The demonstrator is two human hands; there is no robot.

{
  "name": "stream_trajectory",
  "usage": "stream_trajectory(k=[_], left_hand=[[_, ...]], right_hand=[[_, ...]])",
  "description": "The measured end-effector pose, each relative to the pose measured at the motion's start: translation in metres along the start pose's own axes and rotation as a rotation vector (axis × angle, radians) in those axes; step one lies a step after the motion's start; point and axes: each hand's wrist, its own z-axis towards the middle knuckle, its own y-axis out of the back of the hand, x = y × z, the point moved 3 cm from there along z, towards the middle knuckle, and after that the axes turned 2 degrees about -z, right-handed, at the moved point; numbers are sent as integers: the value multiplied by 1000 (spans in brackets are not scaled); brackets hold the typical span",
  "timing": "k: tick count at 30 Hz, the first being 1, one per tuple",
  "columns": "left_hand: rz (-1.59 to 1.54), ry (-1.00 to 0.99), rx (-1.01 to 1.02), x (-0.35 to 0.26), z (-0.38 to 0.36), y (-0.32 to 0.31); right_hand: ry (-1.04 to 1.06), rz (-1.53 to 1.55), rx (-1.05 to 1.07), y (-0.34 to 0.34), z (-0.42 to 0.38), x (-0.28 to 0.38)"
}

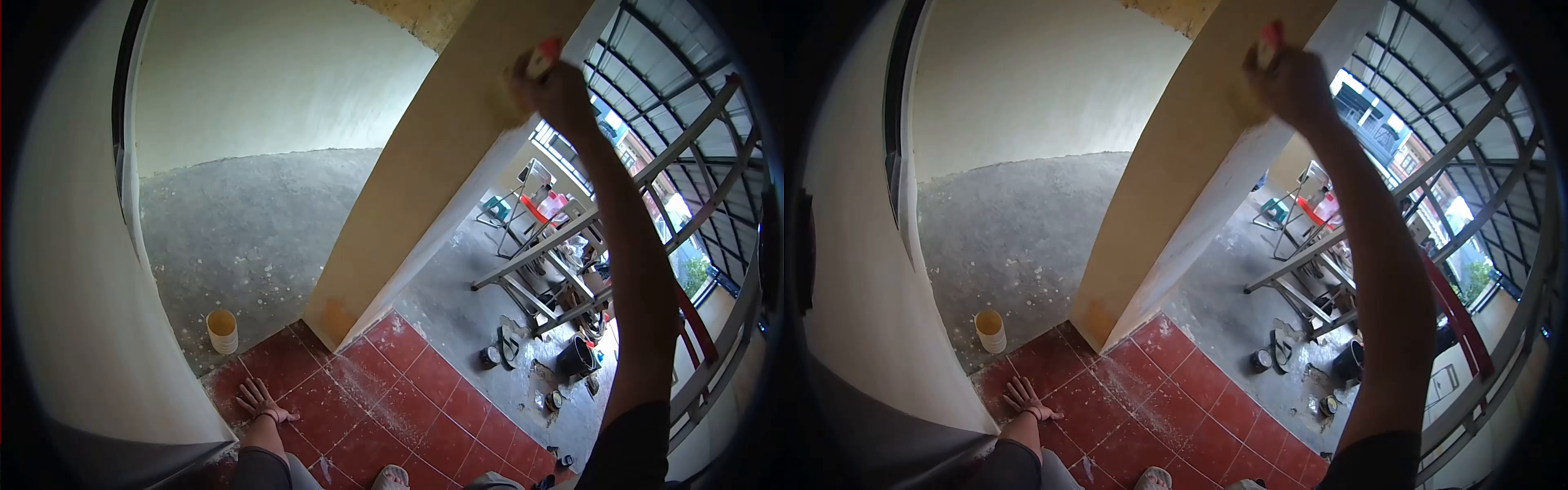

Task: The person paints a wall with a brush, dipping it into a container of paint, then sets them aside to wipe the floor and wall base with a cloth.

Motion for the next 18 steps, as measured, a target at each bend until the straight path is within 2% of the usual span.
stream_trajectory(k=[1, 3, 4, 5, 7, 9, 11, 16, 17, 18], left_hand=[[7, -2, 7, 0, 0, -1], [-6, 1, -7, 0, 4, -3], [-9, -5, -12, -1, 1, -1], [-17, -5, 0, -2, 0, 1], [-23, -6, 5, -5, 1, 6], [-32, -14, -1, -4, 1, 3], [-1, -4, 21, -6, -3, 9], [28, 25, 40, -11, 2, 5], [15, 28, 41, -13, 0, 7], [2, 27, 46, -13, 0, 7]], right_hand=[[68, -255, -91, 29, 18, 5], [151, -364, -189, 47, 28, -5], [354, -447, -201, 37, 18, 19], [540, -688, -339, 15, -4, 45], [394, -537, -62, -70, -72, 63], [431, -513, 58, -141, -165, 105], [429, -519, 140, -192, -252, 156], [233, -156, 450, -303, -431, 264], [184, -88, 551, -317, -449, 280], [170, -73, 564, -330, -463, 290]])
